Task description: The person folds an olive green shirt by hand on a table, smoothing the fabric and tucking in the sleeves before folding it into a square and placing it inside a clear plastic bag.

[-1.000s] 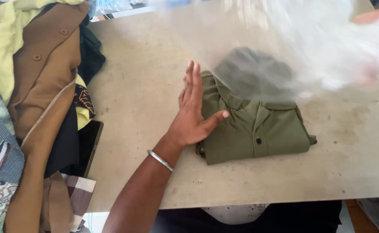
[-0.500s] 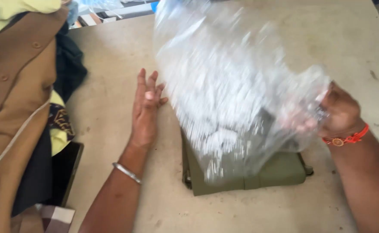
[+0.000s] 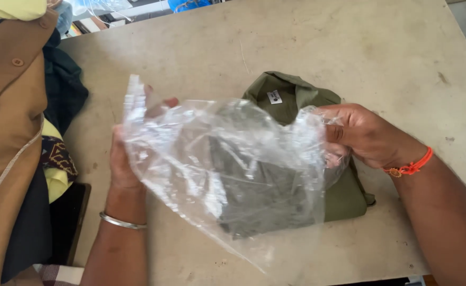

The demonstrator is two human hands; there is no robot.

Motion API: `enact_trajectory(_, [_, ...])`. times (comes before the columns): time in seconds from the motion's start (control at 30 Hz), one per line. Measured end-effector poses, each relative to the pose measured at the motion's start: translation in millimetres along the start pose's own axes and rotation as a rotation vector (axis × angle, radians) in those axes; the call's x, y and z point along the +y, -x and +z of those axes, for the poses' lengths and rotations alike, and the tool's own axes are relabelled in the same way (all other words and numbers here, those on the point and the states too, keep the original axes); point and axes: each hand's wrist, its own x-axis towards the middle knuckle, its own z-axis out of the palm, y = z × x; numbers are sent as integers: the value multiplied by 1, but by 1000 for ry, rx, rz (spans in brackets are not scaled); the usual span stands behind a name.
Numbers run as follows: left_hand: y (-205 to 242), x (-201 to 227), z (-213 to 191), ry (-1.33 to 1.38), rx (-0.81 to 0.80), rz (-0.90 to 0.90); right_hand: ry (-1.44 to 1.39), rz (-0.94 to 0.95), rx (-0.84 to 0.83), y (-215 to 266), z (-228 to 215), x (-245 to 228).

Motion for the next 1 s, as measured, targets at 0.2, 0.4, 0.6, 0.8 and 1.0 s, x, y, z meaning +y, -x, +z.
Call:
enact_trajectory(0.2, [1,16,-11,-79,-21,-52,191,-64,71,4,21,-20])
enact_trajectory(0.4, [2,25,-2,-494,-262,-289,193,-147,185,4,-3,0])
enact_trajectory(0.6, [3,19,-5,-382,-120,-167,160,-320,426,-1,-2,-8])
enact_trajectory(0.8, [-3,3,-18,-149,59,159,107,-328,395,6,-5,-6])
enact_trajectory(1.0, [-6,2,-10,-185,148,369,34,-483,235,5,11,-13])
